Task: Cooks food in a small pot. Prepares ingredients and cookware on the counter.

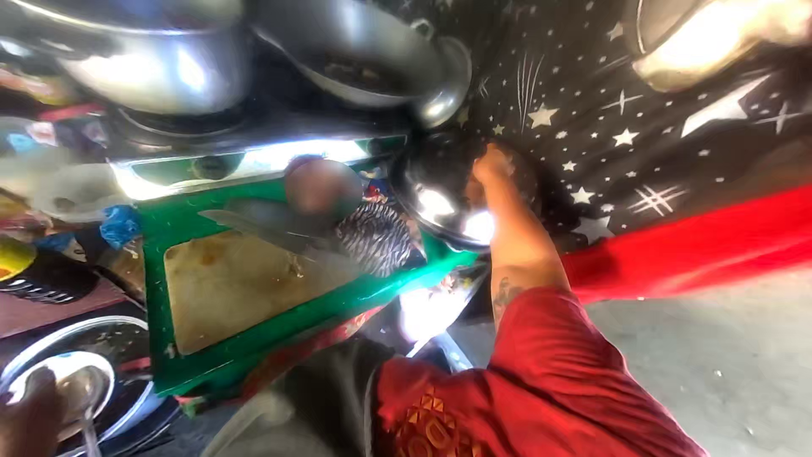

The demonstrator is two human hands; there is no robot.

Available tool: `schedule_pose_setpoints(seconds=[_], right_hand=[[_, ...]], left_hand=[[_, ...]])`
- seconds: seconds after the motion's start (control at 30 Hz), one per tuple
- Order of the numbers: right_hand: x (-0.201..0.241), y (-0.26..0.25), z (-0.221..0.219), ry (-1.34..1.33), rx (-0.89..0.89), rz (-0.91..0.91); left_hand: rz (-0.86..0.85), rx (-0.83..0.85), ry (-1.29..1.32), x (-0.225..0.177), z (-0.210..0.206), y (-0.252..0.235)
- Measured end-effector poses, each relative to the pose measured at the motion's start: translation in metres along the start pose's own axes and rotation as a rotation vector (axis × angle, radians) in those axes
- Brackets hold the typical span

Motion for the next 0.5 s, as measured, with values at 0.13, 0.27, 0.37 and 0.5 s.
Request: schedule_pose_setpoints(seconds=[0.13,0.27,0.37,0.5], right_hand=[[0.005,-0.042,0.009,0.098,0.045,0.244],[-0.014,-0.069,0.08,0.109,-0.017,0.413],[-0.049,-0.075,0.134,0.043,-0.064,0.462],[-0.106,-0.039,0.173,-0.175,-0.147,0.387]], left_hand=[[-0.34,0.204,0.224,-0.17,-0.035,0.057],[-0.692,0.45,0.179,-0.317,-0.086,0.123],[-0.974,0.634,0.218,-0.392,-0.144,0.157],[-1.316,0.801,0.265,-0.471,-0.212,0.204]])
Point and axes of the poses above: each hand's wrist, its own y-axis away from the middle knuckle, its own z-axis out of the back of the hand, x = y × z, the point moved 4 cm from there along -y, towards the middle knuckle, and after that the axes turned 3 degrees about -x, right-handed, at the moved point
